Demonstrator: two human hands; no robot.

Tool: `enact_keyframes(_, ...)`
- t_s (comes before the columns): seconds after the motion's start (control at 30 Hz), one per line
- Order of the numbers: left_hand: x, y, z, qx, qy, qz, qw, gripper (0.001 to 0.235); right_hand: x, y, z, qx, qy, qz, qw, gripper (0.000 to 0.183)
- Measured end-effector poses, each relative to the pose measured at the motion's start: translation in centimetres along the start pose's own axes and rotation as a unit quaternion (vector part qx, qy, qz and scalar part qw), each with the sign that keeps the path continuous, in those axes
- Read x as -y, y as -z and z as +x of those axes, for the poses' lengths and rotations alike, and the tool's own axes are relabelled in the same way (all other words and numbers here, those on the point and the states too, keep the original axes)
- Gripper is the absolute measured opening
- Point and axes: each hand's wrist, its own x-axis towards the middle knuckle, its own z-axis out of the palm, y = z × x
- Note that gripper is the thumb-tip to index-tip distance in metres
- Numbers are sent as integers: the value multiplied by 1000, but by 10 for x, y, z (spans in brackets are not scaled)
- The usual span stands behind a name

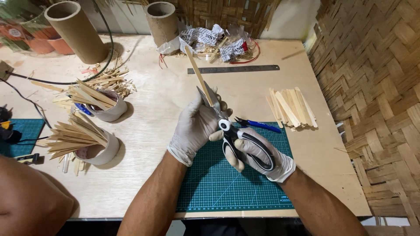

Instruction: Trimming small wooden sticks to specific lengths using scissors and pliers on a workbench.

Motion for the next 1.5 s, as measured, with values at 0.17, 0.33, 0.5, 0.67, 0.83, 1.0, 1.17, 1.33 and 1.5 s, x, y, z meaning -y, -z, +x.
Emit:
enact_keyframes(0.17, -2, -5, 0, 23, 15, 9, 1000, 18, -10, 3, -8, 29, -12, 64, 997, 36)
enact_keyframes(0.33, 2, -7, -2, 52, -28, -20, 998, 13, -17, 8, -10, 59, -13, 79, 995, 48)
enact_keyframes(0.5, -6, -24, -6, 86, -20, -41, 995, 22, -17, 6, -4, 77, 5, 69, 995, 51)
enact_keyframes(0.67, 3, -25, -7, 85, -3, -39, 996, 26, -23, 9, -3, 77, 35, 8, 996, 44)
enact_keyframes(0.83, 5, -36, -13, 75, -2, -13, 997, 31, 10, -13, 2, 103, 47, -32, 993, 55)
enact_keyframes(1.0, 15, -31, -12, 93, 2, -39, 995, 29, 7, -8, 1, 105, 49, -61, 991, 50)
enact_keyframes(1.17, 10, -31, -11, 91, -8, -28, 995, 30, 15, -11, 2, 107, 40, -71, 991, 54)
enact_keyframes(1.33, 11, -28, -10, 82, -10, -1, 997, 30, 12, -3, 3, 110, 32, -84, 990, 55)
enact_keyframes(1.5, 12, -25, -10, 78, -9, -6, 997, 31, 8, 0, 3, 112, 13, -81, 990, 54)
